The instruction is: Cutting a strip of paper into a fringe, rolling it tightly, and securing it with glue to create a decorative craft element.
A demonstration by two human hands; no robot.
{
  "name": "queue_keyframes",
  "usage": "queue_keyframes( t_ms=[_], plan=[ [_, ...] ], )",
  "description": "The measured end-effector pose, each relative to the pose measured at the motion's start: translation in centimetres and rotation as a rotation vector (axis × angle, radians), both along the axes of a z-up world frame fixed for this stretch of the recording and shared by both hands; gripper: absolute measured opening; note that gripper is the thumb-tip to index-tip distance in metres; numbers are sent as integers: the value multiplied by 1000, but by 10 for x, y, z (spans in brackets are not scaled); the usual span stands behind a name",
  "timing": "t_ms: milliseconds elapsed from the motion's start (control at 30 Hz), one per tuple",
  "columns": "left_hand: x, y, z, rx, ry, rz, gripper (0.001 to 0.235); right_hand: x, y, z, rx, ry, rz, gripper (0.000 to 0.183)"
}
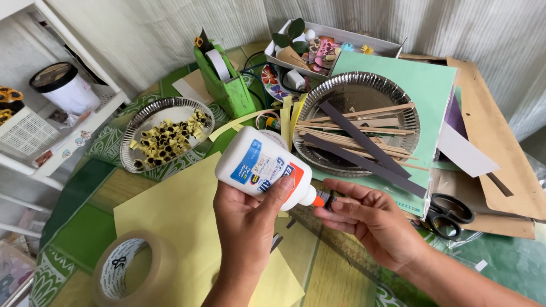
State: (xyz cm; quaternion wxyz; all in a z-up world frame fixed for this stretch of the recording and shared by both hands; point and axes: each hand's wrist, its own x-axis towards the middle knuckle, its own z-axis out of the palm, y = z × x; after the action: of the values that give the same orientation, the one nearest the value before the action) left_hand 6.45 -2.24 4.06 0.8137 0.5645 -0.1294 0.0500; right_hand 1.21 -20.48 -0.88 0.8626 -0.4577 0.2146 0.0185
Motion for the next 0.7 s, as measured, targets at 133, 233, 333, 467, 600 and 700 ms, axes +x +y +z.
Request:
queue_keyframes(
  t_ms=[133, 233, 333, 467, 600, 700],
  plan=[
    [-2, 0, 0, 7, 2, -9, 46, 0, -1, -2, 5, -26, 10, 57],
    [-4, -2, 2, -9, -17, -20, 45, 0, 3, 5, 1, 17, -4, 58],
    [-6, -3, 3, -8, -30, -22, 42, 0, 5, 12, -11, 48, -9, 57],
    [-8, -3, 1, -23, -54, -39, 47, -1, 4, 6, -23, 33, -2, 58],
    [-9, -4, 1, 11, -21, 0, 44, -1, 5, 11, -31, 41, 2, 58],
    [-9, -5, -1, -22, -19, -9, 45, -1, 6, 11, -29, 47, 0, 57]
  ],
)
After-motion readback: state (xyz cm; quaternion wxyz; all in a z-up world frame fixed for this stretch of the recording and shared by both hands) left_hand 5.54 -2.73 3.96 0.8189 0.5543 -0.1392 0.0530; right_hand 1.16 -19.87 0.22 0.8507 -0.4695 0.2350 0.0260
